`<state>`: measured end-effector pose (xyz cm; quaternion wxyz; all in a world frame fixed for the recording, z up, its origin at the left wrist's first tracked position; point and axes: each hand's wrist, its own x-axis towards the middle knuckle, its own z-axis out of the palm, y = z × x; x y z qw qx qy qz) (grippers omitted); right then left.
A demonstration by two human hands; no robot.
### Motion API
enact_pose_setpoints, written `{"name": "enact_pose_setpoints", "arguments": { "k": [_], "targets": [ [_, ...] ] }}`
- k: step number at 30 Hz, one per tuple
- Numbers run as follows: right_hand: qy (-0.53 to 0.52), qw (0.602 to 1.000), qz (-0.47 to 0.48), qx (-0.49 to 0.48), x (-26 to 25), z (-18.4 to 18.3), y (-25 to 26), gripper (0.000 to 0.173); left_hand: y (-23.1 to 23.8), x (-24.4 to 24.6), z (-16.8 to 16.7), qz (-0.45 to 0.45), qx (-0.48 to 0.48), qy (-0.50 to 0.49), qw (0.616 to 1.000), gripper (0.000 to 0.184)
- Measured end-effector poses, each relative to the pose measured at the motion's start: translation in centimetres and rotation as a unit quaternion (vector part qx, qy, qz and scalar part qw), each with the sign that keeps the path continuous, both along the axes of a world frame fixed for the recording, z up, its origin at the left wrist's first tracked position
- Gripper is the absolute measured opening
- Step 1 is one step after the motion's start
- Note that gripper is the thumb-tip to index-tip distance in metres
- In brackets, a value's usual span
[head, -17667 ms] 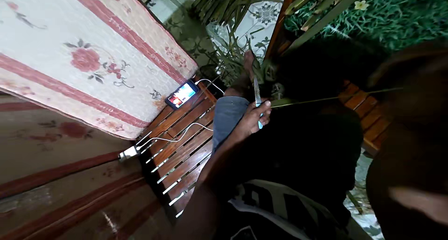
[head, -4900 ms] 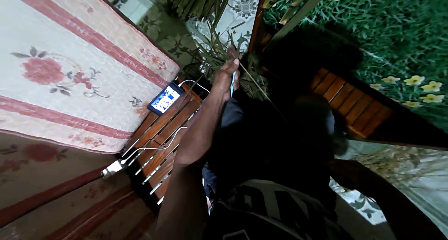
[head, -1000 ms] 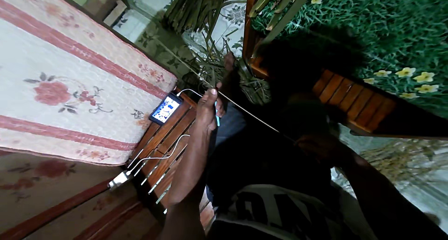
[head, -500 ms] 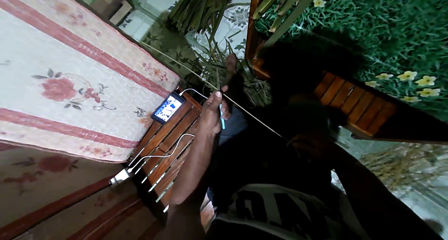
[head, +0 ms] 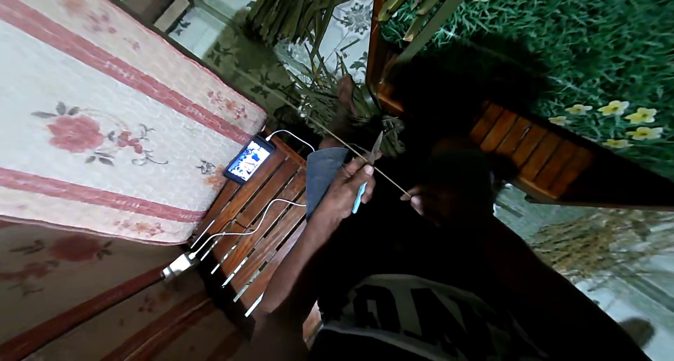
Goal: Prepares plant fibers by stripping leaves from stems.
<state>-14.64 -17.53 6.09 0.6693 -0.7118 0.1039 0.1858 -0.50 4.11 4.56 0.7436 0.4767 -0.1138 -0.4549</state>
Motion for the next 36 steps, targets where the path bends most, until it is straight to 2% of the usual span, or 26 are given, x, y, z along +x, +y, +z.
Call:
{"name": "enact_pose_setpoints", "arguments": {
  "k": [4, 9, 13, 18, 23, 27, 29, 32, 36],
  "targets": [
    [-0.016, 1.0, -0.001, 0.026, 0.6, 0.4, 0.3, 0.029, -0.3, -1.5, 0.3, -0.099, 0.021, -0.052, 0.994, 0.037],
    [-0.025, 1.0, 0.0, 0.015, 0.9, -0.2, 0.3, 0.03, -0.2, 0.1, 0.8, -0.005, 0.027, 0.018, 0.999, 0.037],
    [-0.024, 0.999, 0.002, -0.028, 1.3, 0.2, 0.3, 0.029, -0.7, -0.8, 1.1, -0.06, 0.043, 0.013, 0.997, 0.034],
    [0.018, 0.996, -0.023, -0.081, 0.9, 1.3, 0.0, 0.025, 0.6, 2.2, 1.6, 0.051, 0.028, 0.038, 0.998, 0.034],
    [-0.001, 0.997, -0.014, -0.073, 1.1, 1.1, -0.1, 0.026, -0.3, 0.2, 1.9, -0.066, 0.048, 0.028, 0.996, 0.036],
    [-0.003, 0.998, -0.02, -0.052, 0.7, 1.1, -0.1, 0.026, 0.3, 2.2, 1.6, 0.016, 0.021, 0.033, 0.999, 0.035],
    [-0.005, 0.999, -0.021, -0.033, 0.7, 1.0, -0.2, 0.026, 0.1, 1.9, 1.4, 0.003, 0.013, 0.039, 0.999, 0.036],
    [-0.005, 0.999, -0.009, -0.04, 0.9, 1.1, -0.1, 0.027, -0.4, 0.1, 1.6, -0.079, 0.042, 0.021, 0.996, 0.035],
    [0.006, 0.997, -0.004, -0.074, 0.6, 1.9, 0.0, 0.028, 0.2, 1.7, 1.7, -0.009, 0.028, 0.033, 0.999, 0.036]
  ]
}}
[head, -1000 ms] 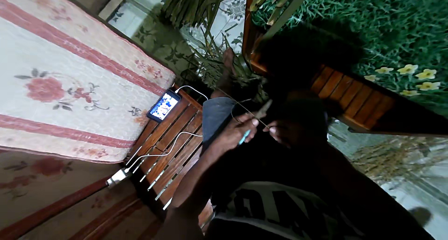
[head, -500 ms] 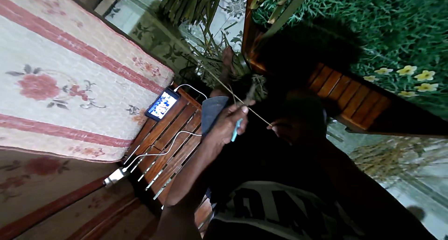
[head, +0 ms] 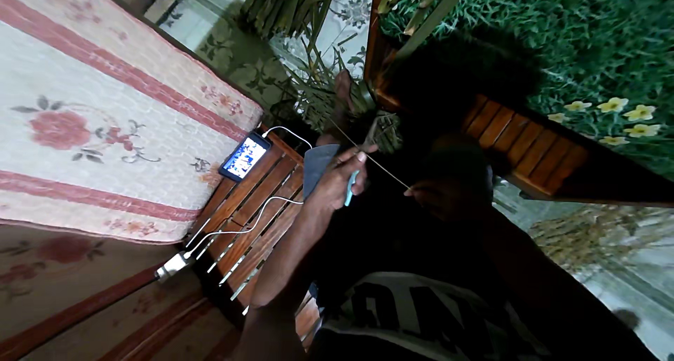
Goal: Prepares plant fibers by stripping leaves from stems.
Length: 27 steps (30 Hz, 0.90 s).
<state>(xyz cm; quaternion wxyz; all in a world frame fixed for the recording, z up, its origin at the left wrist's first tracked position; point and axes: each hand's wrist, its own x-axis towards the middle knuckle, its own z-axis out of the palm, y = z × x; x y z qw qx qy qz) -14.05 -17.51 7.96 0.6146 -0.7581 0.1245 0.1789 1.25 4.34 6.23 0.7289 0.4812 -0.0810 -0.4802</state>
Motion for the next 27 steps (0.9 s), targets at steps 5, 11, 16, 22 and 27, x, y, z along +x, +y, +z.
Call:
{"name": "enact_pose_setpoints", "arguments": {
  "k": [5, 11, 16, 22, 27],
  "targets": [
    [-0.009, 0.999, 0.017, -0.04, -0.1, -0.1, -0.5, 0.028, -0.4, -0.8, 0.1, -0.028, 0.02, 0.019, 0.999, 0.034],
    [-0.012, 0.999, 0.005, -0.052, -1.2, -0.2, -1.1, 0.028, 0.5, 2.0, 0.1, 0.034, -0.003, 0.0, 0.999, 0.035],
    [-0.03, 0.998, 0.008, -0.052, -1.9, -0.6, -1.6, 0.028, 1.1, 3.0, 0.5, 0.074, 0.007, -0.017, 0.997, 0.033],
    [-0.007, 0.998, 0.026, -0.054, -3.2, -0.8, -2.6, 0.028, 2.0, 4.5, 1.3, 0.096, 0.011, -0.008, 0.995, 0.034],
    [-0.015, 0.998, 0.041, -0.05, -4.2, -1.0, -4.1, 0.028, 1.7, 5.1, 1.8, 0.081, 0.007, -0.024, 0.996, 0.035]
  ]
}}
